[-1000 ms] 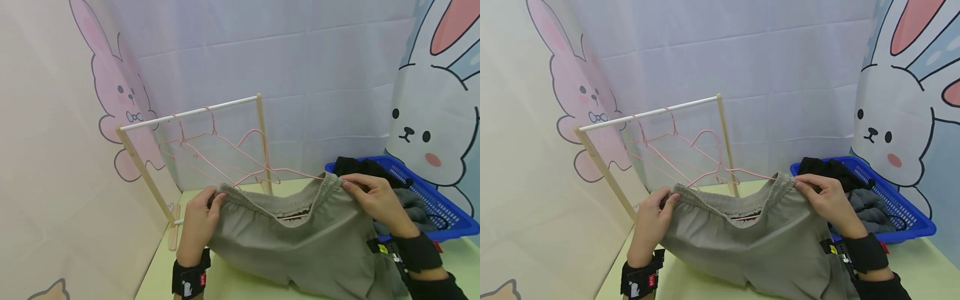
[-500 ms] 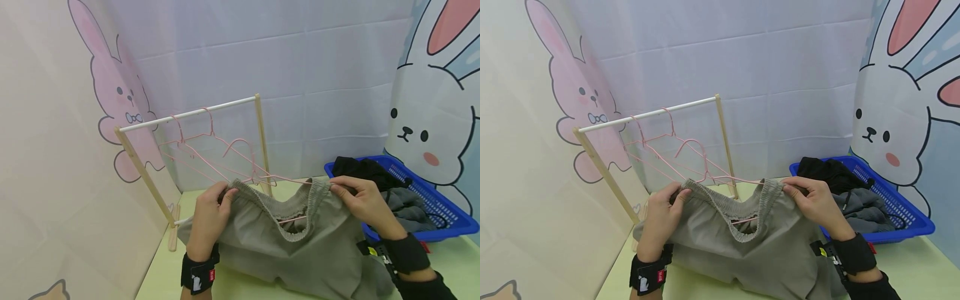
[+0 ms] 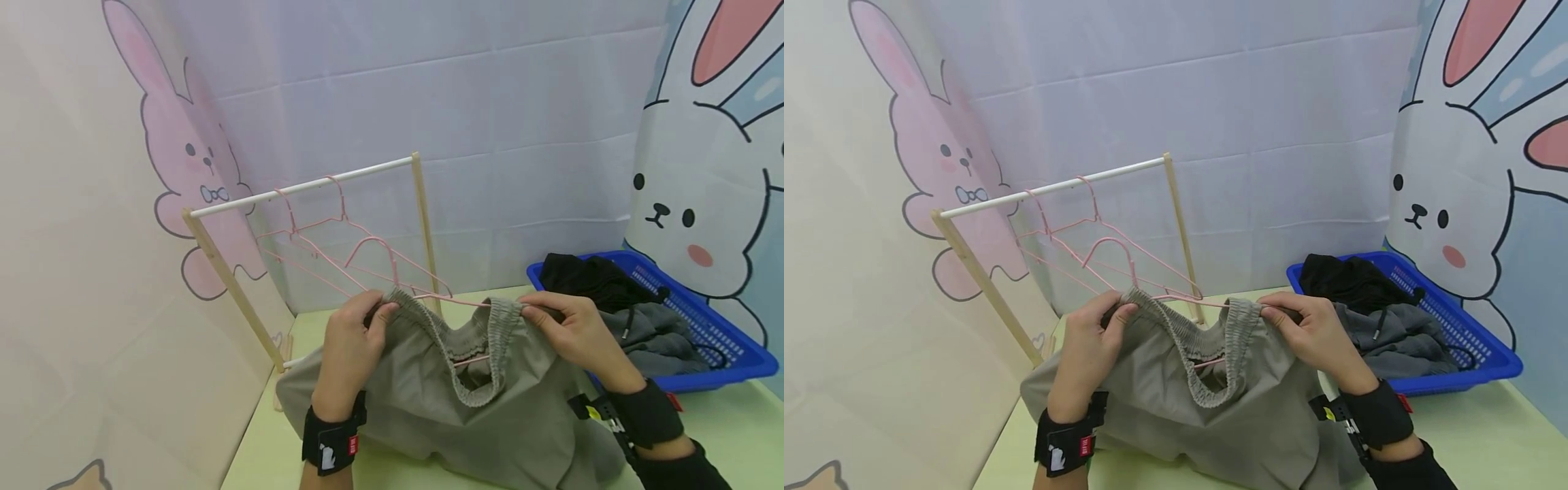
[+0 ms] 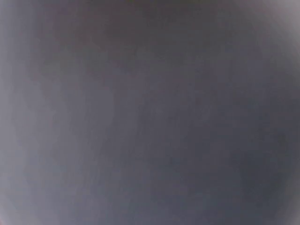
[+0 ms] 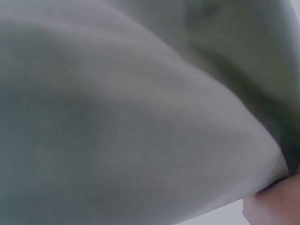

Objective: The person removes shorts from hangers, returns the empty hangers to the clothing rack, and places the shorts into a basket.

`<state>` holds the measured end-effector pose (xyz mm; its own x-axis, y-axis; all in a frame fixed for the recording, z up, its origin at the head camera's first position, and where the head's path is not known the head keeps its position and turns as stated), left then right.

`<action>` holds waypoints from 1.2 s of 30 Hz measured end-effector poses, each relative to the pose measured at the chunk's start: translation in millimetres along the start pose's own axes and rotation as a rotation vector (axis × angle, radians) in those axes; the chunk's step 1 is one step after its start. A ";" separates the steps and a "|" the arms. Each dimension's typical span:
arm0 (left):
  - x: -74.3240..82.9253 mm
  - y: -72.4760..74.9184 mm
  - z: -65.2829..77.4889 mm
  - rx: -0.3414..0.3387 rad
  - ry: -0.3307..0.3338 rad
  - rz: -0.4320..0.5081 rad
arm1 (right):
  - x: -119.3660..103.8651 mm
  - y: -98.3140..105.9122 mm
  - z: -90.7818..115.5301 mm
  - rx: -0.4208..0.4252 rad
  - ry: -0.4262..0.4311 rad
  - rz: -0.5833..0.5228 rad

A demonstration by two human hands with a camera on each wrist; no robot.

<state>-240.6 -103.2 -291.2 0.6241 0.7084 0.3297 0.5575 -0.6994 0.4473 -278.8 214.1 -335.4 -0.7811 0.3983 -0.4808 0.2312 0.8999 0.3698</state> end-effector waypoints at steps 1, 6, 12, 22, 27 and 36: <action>0.0 0.5 0.1 0.004 0.000 0.003 | -0.6 0.0 0.0 -0.001 0.004 -0.001; 0.9 2.9 1.1 0.016 -0.004 0.036 | 0.1 2.1 2.9 -0.014 -0.022 0.011; 0.5 8.5 5.0 0.026 0.004 0.056 | 8.1 13.6 15.7 -0.012 -0.116 0.026; -0.6 16.7 11.9 0.035 0.003 0.082 | 29.9 39.2 47.1 0.052 -0.286 0.036; -3.2 16.8 15.5 0.033 0.033 0.095 | 40.3 48.8 68.9 0.067 -0.343 0.055; -5.4 15.9 16.8 0.065 0.050 0.129 | 50.6 53.9 96.4 -0.043 -0.390 0.159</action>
<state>-225.9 -119.7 -299.9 0.6659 0.6146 0.4228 0.5095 -0.7887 0.3439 -249.9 299.9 -416.5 -0.4575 0.5763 -0.6772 0.3004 0.8170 0.4923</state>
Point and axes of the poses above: each hand's wrist, its own z-axis away from the middle knuckle, its own y-axis out of the back of the hand, x = y × z, the point moved 6 cm from there along -z, towards the middle knuckle, and after that the axes turned 5 degrees about x, right-handed, at the moved point
